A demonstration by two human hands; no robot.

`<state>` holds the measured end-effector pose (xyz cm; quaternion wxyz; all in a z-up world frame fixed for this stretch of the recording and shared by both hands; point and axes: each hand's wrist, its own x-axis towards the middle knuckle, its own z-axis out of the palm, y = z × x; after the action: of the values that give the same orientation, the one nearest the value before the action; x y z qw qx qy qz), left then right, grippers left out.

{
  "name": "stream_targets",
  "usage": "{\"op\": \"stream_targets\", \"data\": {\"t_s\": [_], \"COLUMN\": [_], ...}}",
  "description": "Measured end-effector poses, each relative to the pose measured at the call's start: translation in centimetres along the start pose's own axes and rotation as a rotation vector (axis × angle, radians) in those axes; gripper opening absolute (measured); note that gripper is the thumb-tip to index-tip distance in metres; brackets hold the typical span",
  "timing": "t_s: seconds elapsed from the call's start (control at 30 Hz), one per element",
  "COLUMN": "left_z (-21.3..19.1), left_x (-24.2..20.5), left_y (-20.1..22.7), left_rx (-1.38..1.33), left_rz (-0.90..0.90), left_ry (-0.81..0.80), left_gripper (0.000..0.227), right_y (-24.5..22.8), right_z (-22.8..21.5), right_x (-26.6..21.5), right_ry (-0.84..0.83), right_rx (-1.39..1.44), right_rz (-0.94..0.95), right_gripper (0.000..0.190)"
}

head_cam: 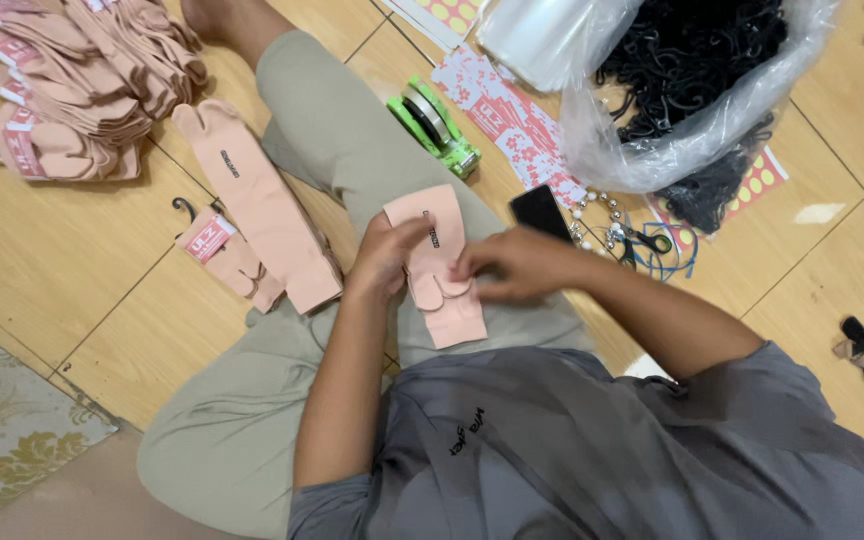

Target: The person attaches cardboard labels and plastic hooks to pairs of socks, uses scissors to cut thread, and bundles groups of finished socks together using tape.

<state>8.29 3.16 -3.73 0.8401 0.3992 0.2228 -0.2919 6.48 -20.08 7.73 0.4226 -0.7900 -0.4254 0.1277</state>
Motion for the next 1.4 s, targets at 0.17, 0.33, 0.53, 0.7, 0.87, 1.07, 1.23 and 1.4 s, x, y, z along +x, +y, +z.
{"op": "stream_targets", "data": {"t_s": [0.17, 0.33, 0.53, 0.7, 0.87, 1.07, 1.23, 1.4], "left_z": [0.6, 2.4, 4.5, 4.5, 5.4, 3.3, 3.3, 4.2], "left_x": [-2.1, -4.3, -7.4, -9.1, -9.6, -7.3, -8.1, -11.0], "left_y": [0.1, 1.0, 1.5, -0.6, -2.4, -4.7, -3.4, -2.0], "left_rx": [0.142, 0.215, 0.662, 0.631, 0.884, 0.91, 0.816, 0.914], "left_rz": [0.086, 0.075, 0.214, 0.472, 0.716, 0.821, 0.763, 0.69], "left_ry": [0.048, 0.162, 0.333, 0.401, 0.215, 0.289, 0.197, 0.263], "left_gripper": [0.034, 0.035, 0.058, 0.085, 0.031, 0.035, 0.045, 0.059], "right_y": [22.8, 37.5, 35.9, 22.2, 5.7, 3.2, 6.7, 15.5], "right_z": [-7.5, -5.8, -7.6, -11.5, -4.0, 1.4, -1.4, -2.5], "right_x": [-8.9, -17.5, -15.8, -6.6, 8.0, 12.0, 8.9, 4.3], "right_ry": [0.901, 0.355, 0.012, 0.681, 0.629, 0.118, 0.082, 0.427], "right_rx": [-0.393, -0.995, -1.093, -1.01, 0.399, -0.072, -0.428, -0.04], "right_rz": [0.715, 0.724, 0.876, 0.449, 0.491, 0.049, 0.001, 0.319], "right_gripper": [0.021, 0.014, 0.015, 0.046, 0.02, 0.037, 0.024, 0.026]}}
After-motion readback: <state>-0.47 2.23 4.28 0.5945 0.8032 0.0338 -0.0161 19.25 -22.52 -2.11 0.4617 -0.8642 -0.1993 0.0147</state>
